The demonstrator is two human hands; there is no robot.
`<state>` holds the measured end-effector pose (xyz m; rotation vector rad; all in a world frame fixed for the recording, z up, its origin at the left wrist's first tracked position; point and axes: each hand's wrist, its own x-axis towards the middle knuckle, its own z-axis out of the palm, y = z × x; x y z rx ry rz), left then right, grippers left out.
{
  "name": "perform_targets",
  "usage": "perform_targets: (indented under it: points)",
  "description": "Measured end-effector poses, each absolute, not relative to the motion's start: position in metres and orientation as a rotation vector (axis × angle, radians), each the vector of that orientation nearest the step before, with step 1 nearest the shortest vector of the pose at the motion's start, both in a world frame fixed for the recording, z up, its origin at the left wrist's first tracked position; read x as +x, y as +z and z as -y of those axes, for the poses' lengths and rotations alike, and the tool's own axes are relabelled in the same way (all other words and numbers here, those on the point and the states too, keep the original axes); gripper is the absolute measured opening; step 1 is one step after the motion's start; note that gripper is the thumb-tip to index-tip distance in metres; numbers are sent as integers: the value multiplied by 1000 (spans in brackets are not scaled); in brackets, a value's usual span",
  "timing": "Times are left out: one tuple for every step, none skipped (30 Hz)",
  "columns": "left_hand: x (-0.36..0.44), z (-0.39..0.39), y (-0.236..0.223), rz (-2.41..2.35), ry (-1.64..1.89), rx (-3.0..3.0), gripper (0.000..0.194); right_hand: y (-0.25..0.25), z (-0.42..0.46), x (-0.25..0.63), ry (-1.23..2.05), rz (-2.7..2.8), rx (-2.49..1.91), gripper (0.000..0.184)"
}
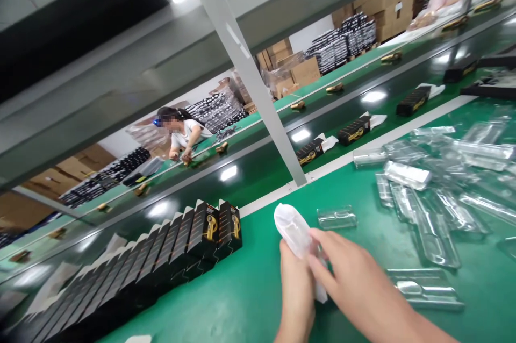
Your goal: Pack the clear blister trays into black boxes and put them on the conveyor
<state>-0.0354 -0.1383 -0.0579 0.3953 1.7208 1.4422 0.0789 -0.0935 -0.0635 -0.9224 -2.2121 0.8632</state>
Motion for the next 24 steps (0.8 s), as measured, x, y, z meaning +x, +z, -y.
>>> perform_targets:
  points:
    - [-31, 136, -58, -1694, 1462, 381, 32, -64, 97, 74, 839, 2245, -920, 32]
    - [-28, 136, -59, -1648, 1490, 388, 37, -65, 100, 71, 814, 2269, -921, 31]
    - [-25, 138, -59, -1594, 1515, 423, 45, -66, 102, 70, 784, 2282, -923, 30]
    - [-23, 142, -60, -1545, 1525, 470, 50, -68, 104, 70, 750, 2289, -917, 29]
    - [-22, 146, -61, -1515, 1525, 539, 53, -69, 104, 70, 716, 2289, -907, 28]
    - [-21, 152, -62, -1510, 1514, 614, 56, -71, 104, 72, 673, 2279, -902, 27]
    - [-21, 157, -64, -1518, 1502, 676, 62, -72, 103, 73, 625, 2265, -898, 26]
    - [-22, 161, -65, -1507, 1501, 720, 71, -73, 103, 74, 572, 2253, -896, 26]
    - [-23, 165, -66, -1452, 1516, 739, 81, -75, 102, 75, 512, 2246, -885, 27]
    - [-25, 167, -66, -1355, 1542, 728, 91, -77, 102, 76, 445, 2242, -866, 28]
    - [-27, 168, -66, -1244, 1569, 693, 96, -79, 102, 77, 369, 2241, -839, 30]
    - [-29, 169, -66, -1157, 1588, 648, 96, -81, 103, 79, 295, 2252, -796, 31]
    - [-32, 169, -66, -1119, 1592, 606, 92, -84, 103, 81, 229, 2269, -743, 32]
    - [-34, 169, -65, -1144, 1587, 574, 86, -88, 104, 84, 186, 2294, -688, 33]
    - [-35, 169, -65, -1207, 1574, 553, 79, -91, 104, 87, 174, 2325, -643, 35]
    - [-36, 169, -64, -1280, 1558, 541, 75, -95, 103, 90, 200, 2354, -626, 37]
    - [-36, 169, -64, -1336, 1546, 533, 73, -98, 102, 93, 254, 2367, -638, 41]
    - [-35, 169, -64, -1362, 1541, 524, 74, -101, 100, 95, 329, 2368, -675, 47]
    - [-34, 169, -64, -1367, 1547, 516, 76, -104, 98, 97, 409, 2366, -709, 54]
    - [-33, 169, -65, -1363, 1562, 506, 79, -106, 96, 97, 500, 2374, -725, 60]
    - [-32, 170, -65, -1358, 1581, 499, 81, -107, 95, 95, 595, 2389, -714, 61]
    - [-32, 171, -65, -1358, 1601, 495, 83, -107, 95, 92, 698, 2414, -677, 60]
    - [-33, 173, -65, -1364, 1619, 497, 85, -106, 94, 88, 799, 2439, -629, 56]
    - [-35, 175, -64, -1377, 1629, 496, 87, -104, 94, 83, 886, 2450, -589, 53]
